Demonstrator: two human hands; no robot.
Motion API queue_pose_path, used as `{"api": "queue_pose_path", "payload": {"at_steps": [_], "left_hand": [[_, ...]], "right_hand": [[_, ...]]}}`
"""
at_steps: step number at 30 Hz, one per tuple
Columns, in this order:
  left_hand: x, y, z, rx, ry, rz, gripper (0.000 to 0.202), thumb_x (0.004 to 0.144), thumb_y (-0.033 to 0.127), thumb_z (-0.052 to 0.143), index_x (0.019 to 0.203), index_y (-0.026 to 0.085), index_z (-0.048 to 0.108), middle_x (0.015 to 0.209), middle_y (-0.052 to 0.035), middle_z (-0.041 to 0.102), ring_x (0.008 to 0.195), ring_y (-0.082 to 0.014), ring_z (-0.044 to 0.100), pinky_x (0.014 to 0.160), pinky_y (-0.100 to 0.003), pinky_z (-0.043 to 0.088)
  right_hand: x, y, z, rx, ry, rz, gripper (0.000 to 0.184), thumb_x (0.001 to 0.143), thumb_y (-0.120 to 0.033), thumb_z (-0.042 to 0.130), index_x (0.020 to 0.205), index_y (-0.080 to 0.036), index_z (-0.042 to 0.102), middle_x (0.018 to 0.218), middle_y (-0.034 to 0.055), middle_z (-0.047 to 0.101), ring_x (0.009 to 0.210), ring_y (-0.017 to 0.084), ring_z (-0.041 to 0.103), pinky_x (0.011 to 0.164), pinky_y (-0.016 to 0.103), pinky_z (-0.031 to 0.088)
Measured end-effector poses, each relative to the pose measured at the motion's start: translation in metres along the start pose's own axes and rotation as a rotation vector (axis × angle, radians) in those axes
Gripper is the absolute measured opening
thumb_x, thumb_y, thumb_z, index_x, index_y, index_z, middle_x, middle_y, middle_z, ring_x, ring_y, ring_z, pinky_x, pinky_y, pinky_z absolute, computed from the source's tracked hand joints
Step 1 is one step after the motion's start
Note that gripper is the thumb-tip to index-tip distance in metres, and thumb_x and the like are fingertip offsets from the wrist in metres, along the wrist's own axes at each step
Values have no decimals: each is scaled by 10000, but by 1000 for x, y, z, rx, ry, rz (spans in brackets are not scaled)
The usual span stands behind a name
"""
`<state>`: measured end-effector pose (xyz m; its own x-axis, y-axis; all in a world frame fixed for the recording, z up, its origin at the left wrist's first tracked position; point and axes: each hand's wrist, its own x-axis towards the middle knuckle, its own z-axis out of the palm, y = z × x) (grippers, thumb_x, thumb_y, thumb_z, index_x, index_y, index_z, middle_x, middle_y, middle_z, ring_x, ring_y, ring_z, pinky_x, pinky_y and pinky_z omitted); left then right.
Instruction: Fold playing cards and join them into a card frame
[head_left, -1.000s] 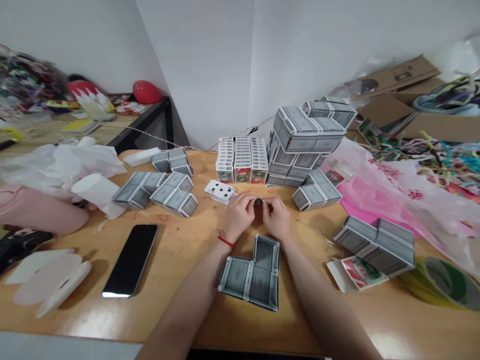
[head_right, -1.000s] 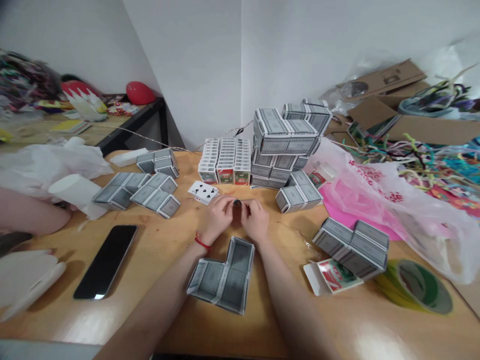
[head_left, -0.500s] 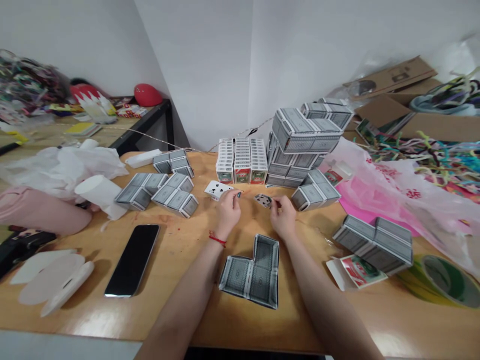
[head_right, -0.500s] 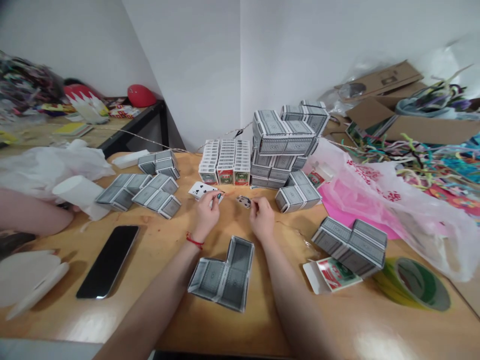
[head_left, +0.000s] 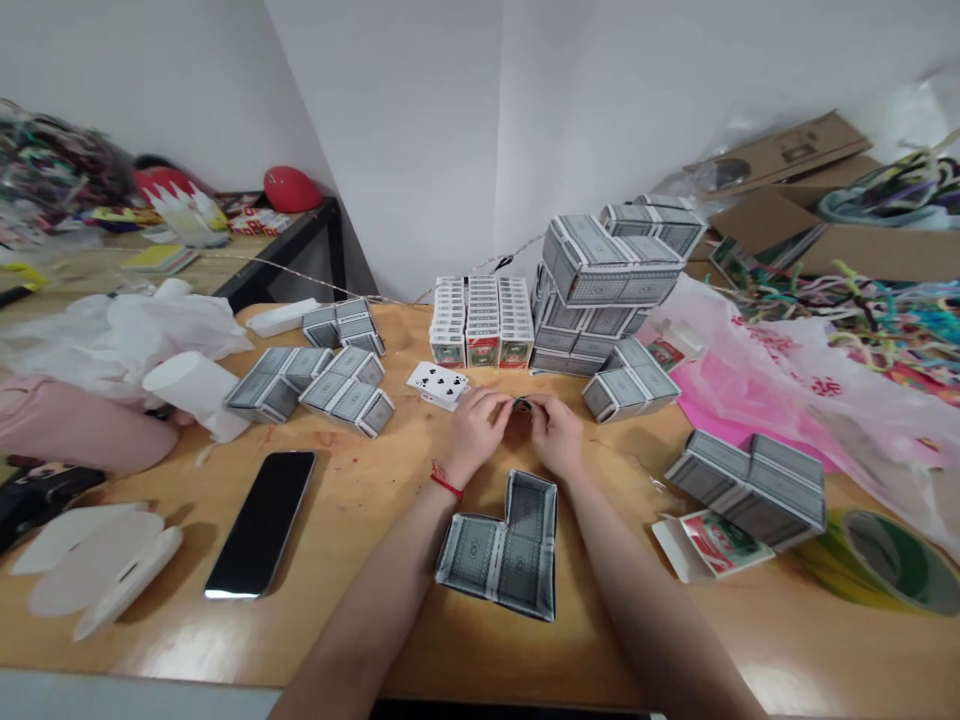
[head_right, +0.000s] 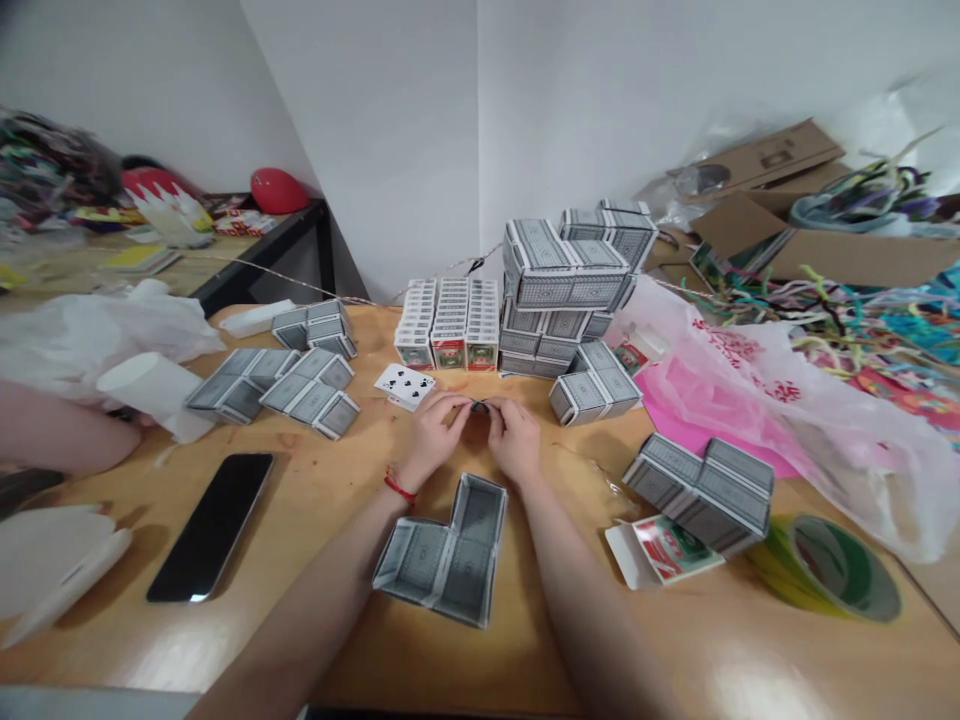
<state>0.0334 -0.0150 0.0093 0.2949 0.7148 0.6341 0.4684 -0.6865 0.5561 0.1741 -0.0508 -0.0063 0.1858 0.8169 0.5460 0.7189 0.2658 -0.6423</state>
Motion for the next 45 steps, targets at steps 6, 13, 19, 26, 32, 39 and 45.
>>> {"api": "queue_pose_path", "payload": {"at_steps": [6, 13, 19, 26, 32, 39, 45], "left_hand": [[-3, -3, 1, -6, -7, -4, 195, 819, 142, 411, 898, 185, 584, 865, -53, 614, 853, -158, 549, 800, -348, 443], [-3, -5, 0, -36, -38, 6, 262, 801, 76, 375, 939, 185, 569, 904, -53, 600, 892, -154, 538, 810, -337, 443], [-2, -1, -1, -46, -20, 8, 136, 806, 164, 452, 859, 184, 576, 826, -40, 612, 825, -150, 542, 775, -322, 449], [1, -1, 0, -67, -1, -2, 97, 800, 210, 485, 811, 181, 577, 787, -31, 609, 794, -143, 539, 759, -311, 442], [3, 0, 1, -67, -18, -9, 88, 798, 237, 493, 778, 185, 561, 768, -26, 594, 782, -143, 534, 743, -300, 431], [3, -1, 5, -10, -15, -59, 165, 788, 295, 517, 675, 178, 487, 692, -12, 533, 730, -141, 498, 695, -288, 408], [1, -4, 8, 0, 51, -115, 229, 751, 348, 563, 647, 179, 448, 671, -2, 495, 695, -134, 484, 657, -273, 401]], "right_hand": [[-1, -1, 1, -21, 22, 9, 185, 826, -243, 397, 844, -227, 581, 803, 34, 648, 736, 166, 594, 683, 296, 463], [0, -2, 0, 17, 10, 34, 180, 821, -301, 434, 861, -211, 584, 756, 31, 640, 642, 149, 570, 619, 278, 458], [0, -3, 0, 27, -4, 15, 193, 810, -344, 471, 838, -216, 612, 787, 29, 656, 642, 143, 577, 621, 273, 458], [0, -4, -2, 31, -22, -21, 199, 823, -287, 438, 872, -210, 615, 784, 32, 655, 660, 144, 582, 634, 274, 465], [-1, -2, -3, 17, -28, -66, 202, 820, -236, 421, 913, -195, 596, 818, 52, 650, 686, 152, 589, 654, 283, 471], [-6, -2, 0, 43, -84, -66, 269, 821, -177, 366, 1022, -200, 543, 880, 62, 640, 780, 165, 595, 732, 313, 480], [-8, -6, 2, 61, -149, -72, 361, 788, -108, 341, 1100, -202, 497, 1021, 76, 613, 933, 184, 571, 834, 349, 462]]}}
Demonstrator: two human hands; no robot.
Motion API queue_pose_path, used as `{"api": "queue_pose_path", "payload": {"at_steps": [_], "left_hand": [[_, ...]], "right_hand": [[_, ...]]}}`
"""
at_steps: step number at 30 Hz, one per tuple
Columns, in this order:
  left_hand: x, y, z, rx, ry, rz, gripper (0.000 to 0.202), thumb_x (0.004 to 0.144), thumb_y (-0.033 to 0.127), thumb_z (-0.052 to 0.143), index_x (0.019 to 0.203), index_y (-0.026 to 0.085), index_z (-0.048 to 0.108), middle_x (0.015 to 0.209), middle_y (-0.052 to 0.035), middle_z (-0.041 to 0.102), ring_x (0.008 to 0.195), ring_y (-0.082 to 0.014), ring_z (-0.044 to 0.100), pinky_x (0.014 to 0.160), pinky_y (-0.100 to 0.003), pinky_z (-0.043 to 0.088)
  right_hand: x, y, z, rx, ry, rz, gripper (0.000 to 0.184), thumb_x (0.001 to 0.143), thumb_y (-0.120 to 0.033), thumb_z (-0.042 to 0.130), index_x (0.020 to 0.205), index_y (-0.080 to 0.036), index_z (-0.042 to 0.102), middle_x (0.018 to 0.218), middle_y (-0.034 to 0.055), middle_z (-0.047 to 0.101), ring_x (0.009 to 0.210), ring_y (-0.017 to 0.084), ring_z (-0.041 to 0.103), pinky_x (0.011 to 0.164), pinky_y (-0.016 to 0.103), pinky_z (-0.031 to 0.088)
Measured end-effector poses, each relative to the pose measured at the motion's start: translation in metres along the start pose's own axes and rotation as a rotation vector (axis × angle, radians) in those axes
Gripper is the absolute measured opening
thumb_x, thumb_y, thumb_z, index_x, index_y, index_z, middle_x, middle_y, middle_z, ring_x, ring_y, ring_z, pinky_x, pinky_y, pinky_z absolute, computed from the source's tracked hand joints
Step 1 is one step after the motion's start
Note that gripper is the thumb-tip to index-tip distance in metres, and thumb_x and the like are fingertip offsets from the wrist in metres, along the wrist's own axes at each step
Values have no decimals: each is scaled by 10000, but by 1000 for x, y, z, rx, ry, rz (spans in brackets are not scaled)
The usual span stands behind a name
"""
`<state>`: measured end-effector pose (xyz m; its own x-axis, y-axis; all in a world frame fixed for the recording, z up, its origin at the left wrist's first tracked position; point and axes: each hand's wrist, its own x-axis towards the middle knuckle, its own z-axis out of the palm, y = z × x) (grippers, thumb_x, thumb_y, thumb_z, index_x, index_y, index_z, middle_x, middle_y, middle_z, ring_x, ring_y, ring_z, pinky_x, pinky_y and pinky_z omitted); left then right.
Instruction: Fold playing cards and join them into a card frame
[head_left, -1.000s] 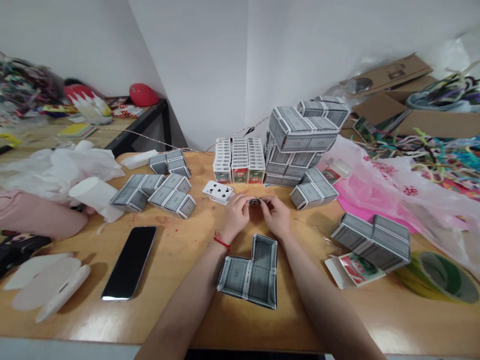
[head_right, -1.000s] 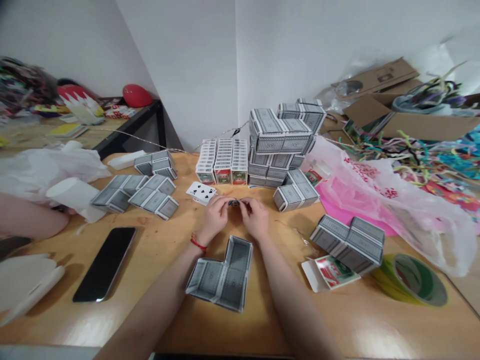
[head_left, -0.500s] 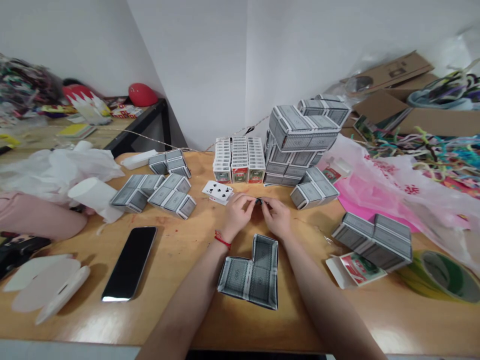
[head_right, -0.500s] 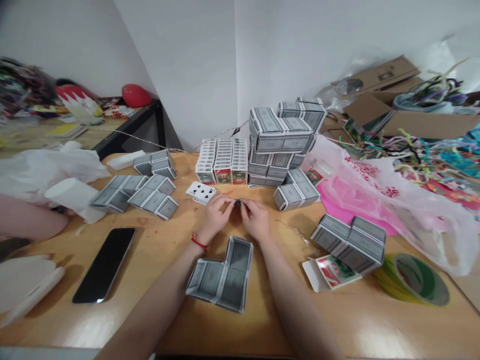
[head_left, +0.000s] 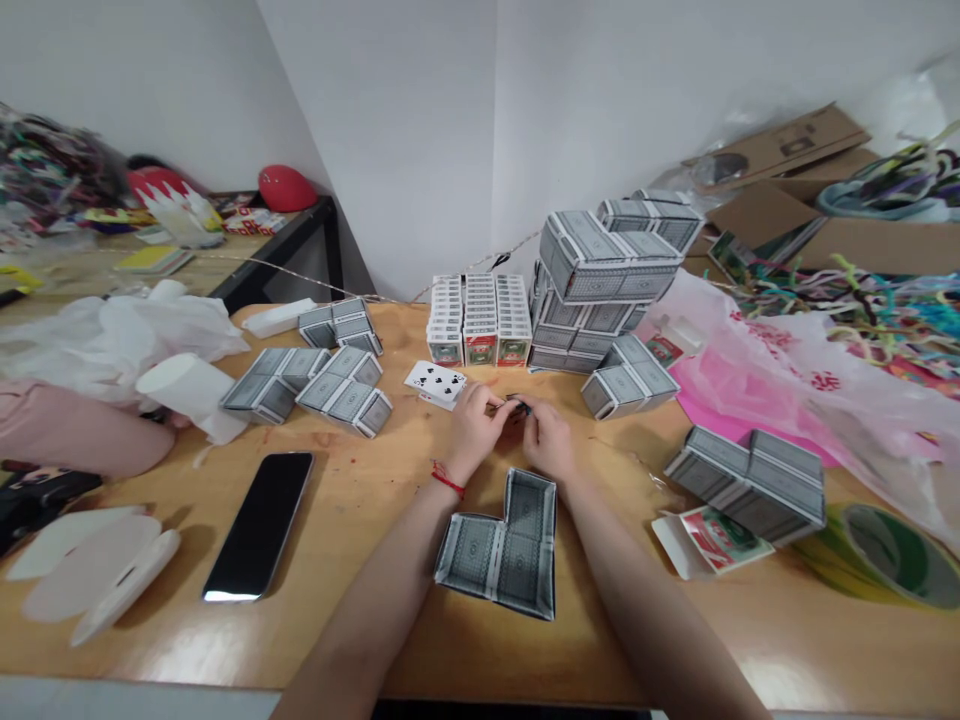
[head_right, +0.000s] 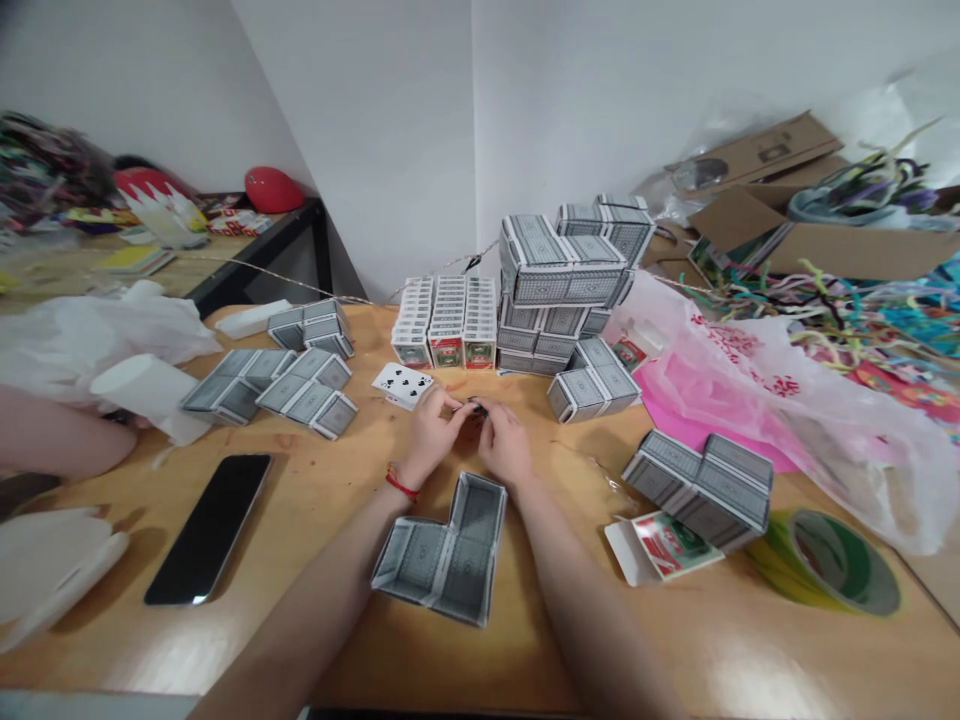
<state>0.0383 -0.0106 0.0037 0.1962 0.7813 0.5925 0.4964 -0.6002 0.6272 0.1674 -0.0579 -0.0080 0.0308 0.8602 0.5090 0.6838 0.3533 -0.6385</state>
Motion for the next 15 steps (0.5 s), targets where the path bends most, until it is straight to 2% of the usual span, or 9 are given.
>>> {"api": "queue_pose_path", "payload": {"at_steps": [6, 10, 15], "left_hand": [[-2, 4, -2, -5, -6, 12, 193, 758, 328, 559, 673, 178, 473, 686, -7, 516, 713, -136, 495, 675, -276, 407], [-2, 7, -3, -9, -38, 37, 118, 789, 292, 520, 752, 181, 517, 746, -20, 552, 761, -139, 509, 715, -287, 413], [-2, 7, -2, -37, -7, 14, 116, 775, 292, 541, 778, 178, 523, 775, -28, 569, 785, -142, 521, 735, -295, 425]], "right_hand": [[0, -1, 1, 31, -12, -2, 402, 768, -79, 331, 1120, -197, 484, 1058, 77, 599, 970, 181, 560, 858, 361, 457], [0, 0, 2, 42, 8, 10, 370, 780, -103, 343, 1101, -198, 500, 1046, 75, 607, 957, 178, 569, 850, 357, 462], [2, -1, 2, 55, 21, 16, 318, 806, -155, 363, 1081, -203, 516, 1030, 73, 618, 921, 170, 587, 820, 333, 476]]}}
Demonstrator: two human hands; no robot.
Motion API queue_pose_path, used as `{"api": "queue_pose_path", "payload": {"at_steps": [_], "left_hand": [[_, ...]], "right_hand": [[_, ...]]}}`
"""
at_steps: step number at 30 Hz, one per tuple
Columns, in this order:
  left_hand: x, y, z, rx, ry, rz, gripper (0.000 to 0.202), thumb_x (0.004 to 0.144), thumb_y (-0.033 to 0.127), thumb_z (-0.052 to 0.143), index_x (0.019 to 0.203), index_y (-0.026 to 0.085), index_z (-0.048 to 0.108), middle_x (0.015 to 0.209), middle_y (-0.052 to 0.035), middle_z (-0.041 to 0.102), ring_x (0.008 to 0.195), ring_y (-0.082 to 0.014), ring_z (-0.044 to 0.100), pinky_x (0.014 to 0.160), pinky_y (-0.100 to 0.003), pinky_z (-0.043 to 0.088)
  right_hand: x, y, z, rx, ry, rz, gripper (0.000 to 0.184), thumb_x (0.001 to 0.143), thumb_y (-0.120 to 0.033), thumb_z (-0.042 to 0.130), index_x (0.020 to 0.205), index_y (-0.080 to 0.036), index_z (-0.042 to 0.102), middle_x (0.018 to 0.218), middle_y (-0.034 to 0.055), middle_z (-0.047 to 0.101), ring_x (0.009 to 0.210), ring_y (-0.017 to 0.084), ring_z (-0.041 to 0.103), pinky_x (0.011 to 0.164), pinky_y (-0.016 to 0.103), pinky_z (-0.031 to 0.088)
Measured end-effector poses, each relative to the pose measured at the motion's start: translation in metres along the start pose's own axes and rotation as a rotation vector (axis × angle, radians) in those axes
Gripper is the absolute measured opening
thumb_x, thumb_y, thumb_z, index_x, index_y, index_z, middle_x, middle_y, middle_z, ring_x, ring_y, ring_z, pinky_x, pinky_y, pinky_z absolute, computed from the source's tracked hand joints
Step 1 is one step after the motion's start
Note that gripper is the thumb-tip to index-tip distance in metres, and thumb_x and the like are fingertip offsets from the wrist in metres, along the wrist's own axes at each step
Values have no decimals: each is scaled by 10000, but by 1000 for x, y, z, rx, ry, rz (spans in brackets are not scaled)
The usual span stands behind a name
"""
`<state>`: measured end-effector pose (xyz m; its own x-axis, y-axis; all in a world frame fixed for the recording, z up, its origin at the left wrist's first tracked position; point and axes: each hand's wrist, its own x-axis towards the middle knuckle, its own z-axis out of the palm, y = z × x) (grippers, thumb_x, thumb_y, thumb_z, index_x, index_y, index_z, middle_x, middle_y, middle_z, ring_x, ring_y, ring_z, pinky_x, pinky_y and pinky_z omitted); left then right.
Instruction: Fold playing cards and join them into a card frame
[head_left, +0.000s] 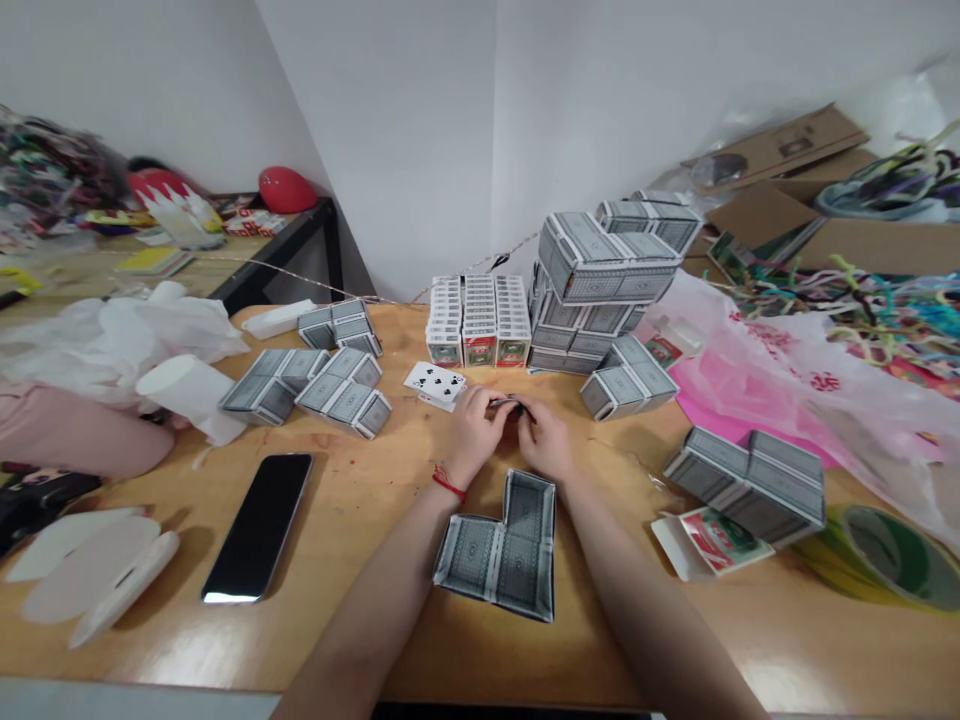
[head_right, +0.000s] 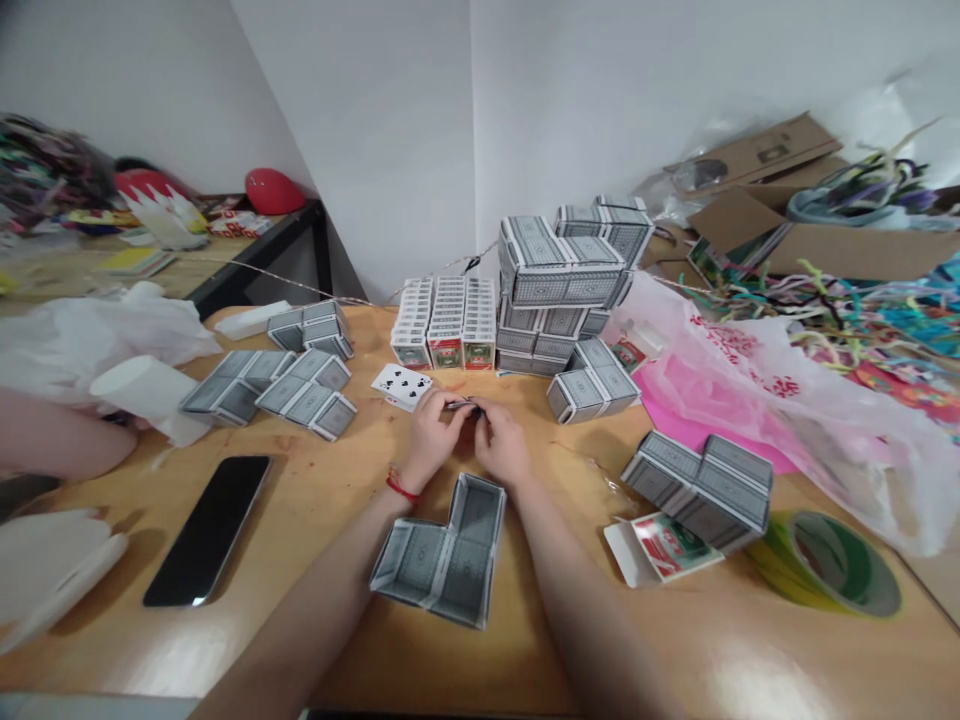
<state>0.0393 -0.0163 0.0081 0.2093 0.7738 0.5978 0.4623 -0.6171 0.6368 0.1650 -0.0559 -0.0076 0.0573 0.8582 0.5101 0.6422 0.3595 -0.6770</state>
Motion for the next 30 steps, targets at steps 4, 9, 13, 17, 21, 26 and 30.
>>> {"api": "queue_pose_path", "payload": {"at_steps": [4, 9, 13, 17, 21, 26, 30], "left_hand": [[0, 1, 1, -36, 25, -5, 95, 779, 271, 536, 770, 178, 529, 768, -26, 572, 776, -137, 528, 722, -287, 436], [0, 2, 1, -25, 4, 54, 72, 801, 214, 494, 810, 184, 558, 798, -28, 598, 809, -143, 533, 759, -307, 434], [0, -2, 0, -17, -12, 77, 135, 814, 167, 452, 860, 191, 576, 837, -34, 613, 836, -148, 537, 768, -315, 438], [0, -3, 0, -32, -45, 80, 191, 822, 139, 417, 900, 199, 582, 866, -38, 620, 846, -152, 546, 780, -331, 442], [0, -1, 1, -31, -73, 109, 215, 830, 148, 412, 942, 209, 585, 902, -39, 622, 880, -151, 547, 815, -344, 436], [1, 3, 1, -42, 20, 88, 111, 792, 214, 513, 855, 204, 604, 832, -26, 631, 835, -138, 557, 794, -317, 442], [1, 4, 1, -55, 22, 72, 92, 786, 220, 520, 823, 192, 599, 816, -31, 627, 820, -138, 556, 767, -308, 448]], "right_hand": [[1, 0, 0, -3, 19, 44, 278, 833, -200, 356, 1038, -214, 542, 981, 60, 638, 873, 167, 605, 787, 324, 486], [1, 2, 0, -6, 78, 98, 262, 843, -231, 351, 995, -212, 564, 879, 48, 655, 758, 157, 617, 715, 305, 495], [1, 3, 0, -11, 112, 130, 254, 848, -263, 357, 970, -207, 572, 798, 36, 652, 704, 151, 612, 688, 292, 486], [1, 4, 2, -40, 149, 169, 239, 840, -333, 395, 933, -209, 577, 799, 32, 655, 699, 156, 611, 668, 290, 478], [1, 5, 2, -67, 196, 162, 229, 829, -357, 417, 883, -209, 584, 792, 29, 653, 671, 151, 605, 635, 278, 474], [1, 3, 1, -50, 184, 107, 217, 843, -313, 401, 912, -213, 581, 835, 40, 652, 717, 151, 609, 680, 283, 480], [2, 3, 1, -66, 187, 83, 228, 851, -286, 381, 927, -206, 581, 841, 48, 650, 747, 155, 606, 701, 292, 478]]}}
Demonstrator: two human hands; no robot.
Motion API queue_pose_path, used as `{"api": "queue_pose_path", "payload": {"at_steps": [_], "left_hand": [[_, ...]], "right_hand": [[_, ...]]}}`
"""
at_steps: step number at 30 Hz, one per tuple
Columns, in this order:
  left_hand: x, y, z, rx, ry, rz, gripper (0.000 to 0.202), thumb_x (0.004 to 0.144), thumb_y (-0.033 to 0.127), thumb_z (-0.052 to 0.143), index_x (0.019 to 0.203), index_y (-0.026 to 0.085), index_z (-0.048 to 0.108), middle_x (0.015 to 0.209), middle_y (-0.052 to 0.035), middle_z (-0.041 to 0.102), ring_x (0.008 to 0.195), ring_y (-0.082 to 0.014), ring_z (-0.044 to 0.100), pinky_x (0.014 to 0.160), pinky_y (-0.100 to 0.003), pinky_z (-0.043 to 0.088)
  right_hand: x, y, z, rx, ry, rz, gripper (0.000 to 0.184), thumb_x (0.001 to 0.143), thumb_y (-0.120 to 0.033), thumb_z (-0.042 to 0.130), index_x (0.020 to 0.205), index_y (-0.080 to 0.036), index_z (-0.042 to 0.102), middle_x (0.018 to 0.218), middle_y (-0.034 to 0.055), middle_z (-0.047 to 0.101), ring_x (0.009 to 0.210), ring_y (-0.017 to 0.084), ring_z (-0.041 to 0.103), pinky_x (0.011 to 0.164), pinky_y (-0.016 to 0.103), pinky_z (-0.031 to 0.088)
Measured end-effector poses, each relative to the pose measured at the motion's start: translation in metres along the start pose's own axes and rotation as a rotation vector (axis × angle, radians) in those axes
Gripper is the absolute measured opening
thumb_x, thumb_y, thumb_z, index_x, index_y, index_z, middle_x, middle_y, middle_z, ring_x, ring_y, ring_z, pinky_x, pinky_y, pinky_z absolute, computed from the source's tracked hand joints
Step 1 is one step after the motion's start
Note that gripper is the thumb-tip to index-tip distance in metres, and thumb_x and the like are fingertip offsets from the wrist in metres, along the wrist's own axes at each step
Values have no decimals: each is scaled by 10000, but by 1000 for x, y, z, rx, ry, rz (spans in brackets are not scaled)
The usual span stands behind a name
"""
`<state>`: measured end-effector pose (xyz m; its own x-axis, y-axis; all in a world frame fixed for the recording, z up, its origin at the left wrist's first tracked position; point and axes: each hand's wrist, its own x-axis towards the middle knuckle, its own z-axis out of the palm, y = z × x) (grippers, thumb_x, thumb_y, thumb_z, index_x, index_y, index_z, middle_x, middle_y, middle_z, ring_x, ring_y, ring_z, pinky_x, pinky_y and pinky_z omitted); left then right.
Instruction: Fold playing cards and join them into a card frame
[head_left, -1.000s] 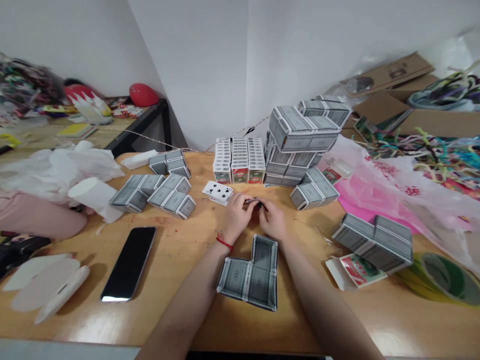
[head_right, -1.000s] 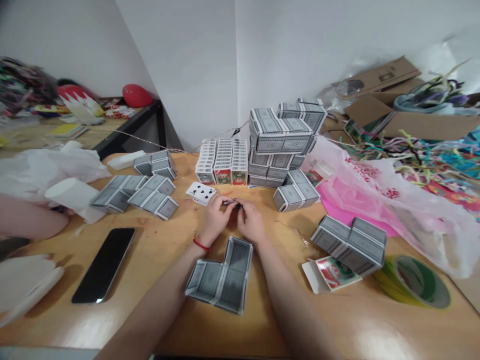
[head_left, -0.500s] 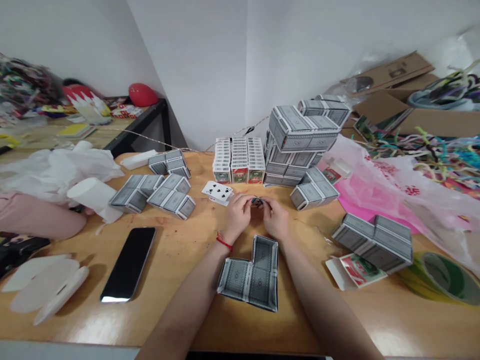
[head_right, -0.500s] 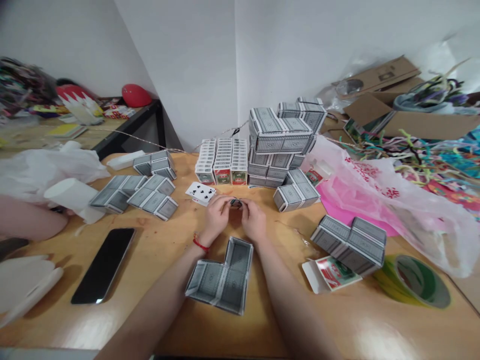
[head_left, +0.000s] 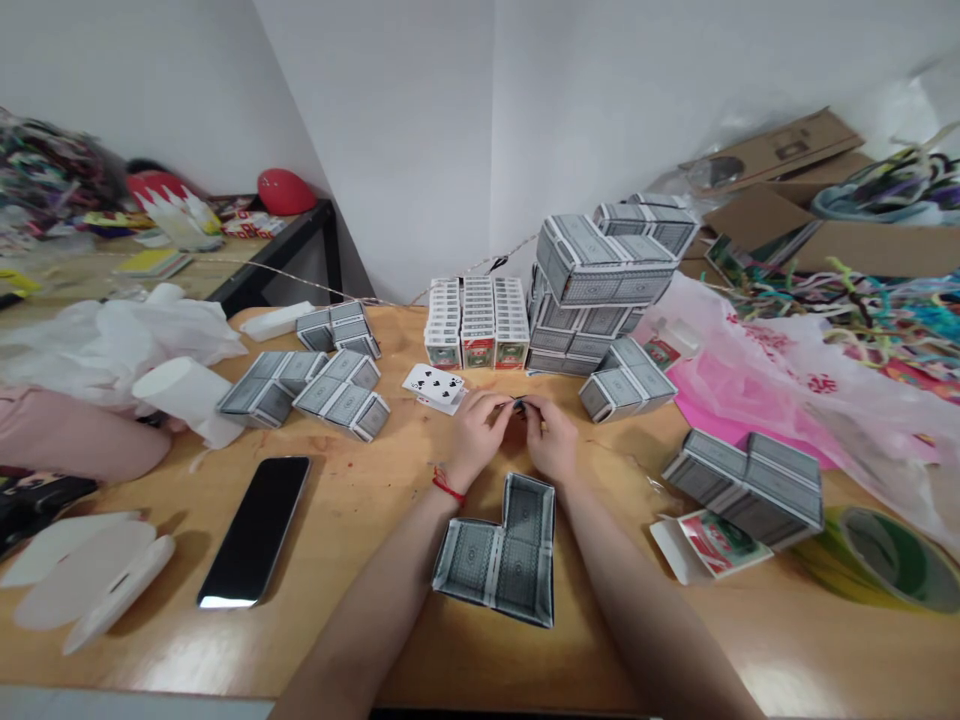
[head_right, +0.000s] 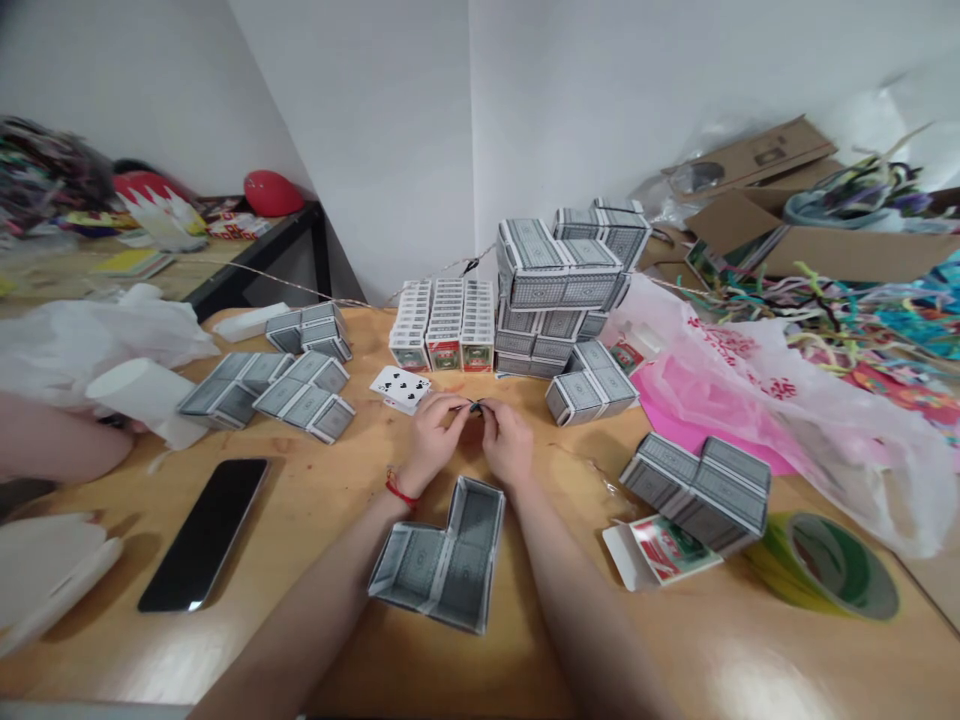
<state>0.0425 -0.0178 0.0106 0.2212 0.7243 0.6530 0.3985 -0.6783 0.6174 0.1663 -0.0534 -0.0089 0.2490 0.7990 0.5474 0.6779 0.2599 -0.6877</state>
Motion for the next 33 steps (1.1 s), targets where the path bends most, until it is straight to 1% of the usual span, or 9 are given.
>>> {"api": "queue_pose_path", "payload": {"at_steps": [6, 9, 13, 18, 21, 24, 28, 30, 33], "left_hand": [[0, -2, 0, 14, -29, 8, 121, 800, 181, 479, 853, 189, 587, 819, -35, 626, 805, -142, 552, 763, -323, 449], [0, -2, 0, 25, -61, 1, 153, 808, 159, 449, 882, 187, 580, 864, -44, 621, 847, -149, 548, 800, -342, 445], [0, -3, -2, 33, -92, -5, 197, 808, 119, 418, 904, 191, 574, 890, -45, 614, 877, -153, 540, 827, -354, 439], [-2, -4, -3, 25, -93, -27, 245, 793, 80, 401, 919, 199, 574, 911, -44, 611, 901, -155, 541, 844, -362, 437], [-3, -3, -4, 4, -87, -46, 210, 798, 108, 422, 912, 195, 575, 903, -45, 614, 888, -150, 548, 838, -352, 440], [-4, -2, -4, -15, -74, -64, 135, 800, 168, 459, 866, 184, 576, 860, -45, 619, 848, -147, 559, 805, -337, 449], [-5, -6, -5, -8, -19, -109, 82, 780, 231, 506, 770, 172, 562, 769, -32, 612, 768, -143, 562, 746, -321, 456], [-6, -9, -5, -2, 14, -132, 80, 772, 237, 518, 747, 168, 550, 744, -26, 603, 747, -141, 559, 735, -316, 456], [-7, -11, -7, 1, 44, -111, 70, 784, 193, 487, 766, 171, 551, 769, -33, 600, 780, -146, 558, 749, -321, 455]], "right_hand": [[2, 0, 1, -3, -7, 8, 240, 853, -280, 368, 931, -209, 585, 855, 49, 653, 750, 155, 604, 709, 298, 477], [4, -1, 2, 36, -16, 63, 230, 842, -306, 394, 915, -207, 589, 843, 48, 656, 747, 159, 605, 699, 301, 481], [6, -2, 4, 147, -15, 166, 237, 814, -358, 443, 904, -196, 591, 825, 50, 657, 703, 153, 607, 664, 292, 491], [5, -5, 6, 208, -7, 284, 269, 778, -402, 485, 848, -176, 612, 773, 53, 658, 643, 151, 599, 627, 287, 490], [3, -9, 8, 266, 33, 322, 266, 774, -400, 485, 840, -175, 611, 778, 50, 655, 646, 148, 595, 617, 280, 490], [1, -11, 9, 328, 46, 326, 256, 777, -387, 473, 831, -172, 601, 755, 46, 646, 629, 144, 587, 610, 281, 494], [2, -12, 7, 344, 11, 293, 252, 786, -375, 445, 817, -177, 598, 690, 34, 631, 560, 136, 563, 560, 274, 488], [3, -12, 6, 343, -12, 267, 243, 787, -360, 441, 829, -179, 598, 699, 35, 632, 563, 135, 562, 560, 270, 487], [2, -13, 6, 332, -35, 241, 241, 789, -336, 429, 860, -178, 597, 693, 33, 630, 558, 135, 561, 560, 271, 485]]}}
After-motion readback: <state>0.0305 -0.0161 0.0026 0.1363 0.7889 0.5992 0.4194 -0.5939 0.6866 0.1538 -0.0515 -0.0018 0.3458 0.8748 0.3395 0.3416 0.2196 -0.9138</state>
